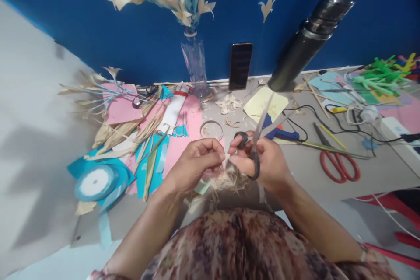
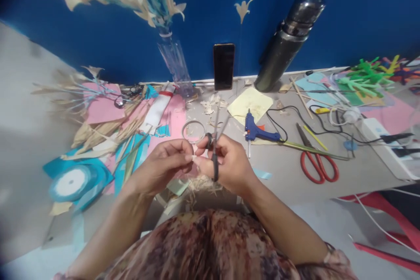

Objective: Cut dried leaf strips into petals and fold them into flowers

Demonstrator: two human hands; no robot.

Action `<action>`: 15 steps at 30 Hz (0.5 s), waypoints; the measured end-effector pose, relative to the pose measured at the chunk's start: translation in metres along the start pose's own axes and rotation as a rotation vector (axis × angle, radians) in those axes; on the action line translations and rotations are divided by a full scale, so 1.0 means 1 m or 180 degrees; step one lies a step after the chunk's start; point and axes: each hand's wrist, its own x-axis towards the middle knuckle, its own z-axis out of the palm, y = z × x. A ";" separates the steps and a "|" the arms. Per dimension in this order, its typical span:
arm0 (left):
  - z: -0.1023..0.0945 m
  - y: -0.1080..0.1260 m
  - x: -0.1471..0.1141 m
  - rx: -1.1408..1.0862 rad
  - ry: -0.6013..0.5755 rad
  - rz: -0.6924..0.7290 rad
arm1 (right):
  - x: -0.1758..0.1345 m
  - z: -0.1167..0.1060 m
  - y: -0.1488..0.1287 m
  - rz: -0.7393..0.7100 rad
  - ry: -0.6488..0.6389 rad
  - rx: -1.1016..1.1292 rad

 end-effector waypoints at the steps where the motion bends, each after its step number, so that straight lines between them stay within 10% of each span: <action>1: 0.001 0.000 0.000 0.0009 -0.0017 0.0016 | 0.001 0.001 -0.002 -0.0001 -0.0088 -0.0053; 7: -0.001 -0.005 -0.003 -0.0454 -0.0172 -0.0087 | 0.002 0.007 0.000 0.0006 0.0141 0.0183; 15: 0.013 -0.014 -0.001 -0.0791 0.0543 0.0283 | 0.007 0.016 0.002 0.0250 0.0406 0.0526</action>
